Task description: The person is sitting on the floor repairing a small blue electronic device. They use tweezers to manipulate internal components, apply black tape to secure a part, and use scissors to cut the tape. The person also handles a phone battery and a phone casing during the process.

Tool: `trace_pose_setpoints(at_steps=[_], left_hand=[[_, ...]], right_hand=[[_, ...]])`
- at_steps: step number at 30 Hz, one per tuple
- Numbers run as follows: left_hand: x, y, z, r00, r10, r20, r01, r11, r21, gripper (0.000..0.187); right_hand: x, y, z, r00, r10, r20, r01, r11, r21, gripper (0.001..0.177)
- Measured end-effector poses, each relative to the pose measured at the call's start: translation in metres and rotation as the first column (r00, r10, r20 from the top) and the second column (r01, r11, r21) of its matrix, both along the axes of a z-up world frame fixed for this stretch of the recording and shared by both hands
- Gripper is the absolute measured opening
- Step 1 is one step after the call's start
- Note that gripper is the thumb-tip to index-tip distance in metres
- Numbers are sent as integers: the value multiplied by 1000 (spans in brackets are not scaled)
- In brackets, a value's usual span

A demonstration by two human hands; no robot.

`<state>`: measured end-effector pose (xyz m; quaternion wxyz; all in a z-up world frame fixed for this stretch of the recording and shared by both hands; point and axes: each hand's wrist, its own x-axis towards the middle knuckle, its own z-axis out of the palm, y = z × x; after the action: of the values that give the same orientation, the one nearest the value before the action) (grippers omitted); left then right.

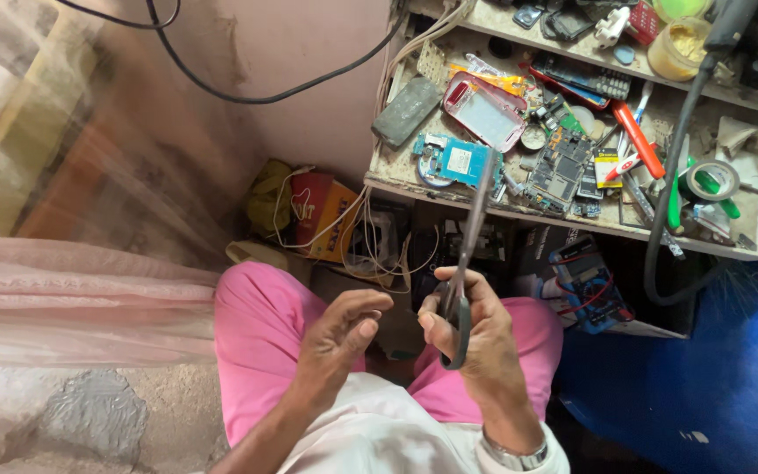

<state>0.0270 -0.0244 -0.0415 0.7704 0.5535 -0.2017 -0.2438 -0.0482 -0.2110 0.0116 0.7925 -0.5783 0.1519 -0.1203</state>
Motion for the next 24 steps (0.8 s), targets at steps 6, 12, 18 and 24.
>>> trace_pose_setpoints(at_steps=[6, 12, 18, 24], left_hand=[[13, -4, 17, 996, -73, -46, 78, 990, 118, 20], [17, -10, 29, 990, -142, 3, 137, 956, 259, 14], [11, -18, 17, 995, -25, -99, 33, 996, 79, 10], [13, -19, 20, 958, 124, -257, -144, 988, -62, 13]], right_hand=[[0, -18, 6, 985, 164, -53, -170, 975, -141, 55], [3, -23, 14, 967, 231, -108, -250, 938, -239, 55], [3, -22, 10, 980, 178, -90, -195, 949, -248, 56], [-14, -5, -27, 994, 57, 93, -14, 915, -402, 58]])
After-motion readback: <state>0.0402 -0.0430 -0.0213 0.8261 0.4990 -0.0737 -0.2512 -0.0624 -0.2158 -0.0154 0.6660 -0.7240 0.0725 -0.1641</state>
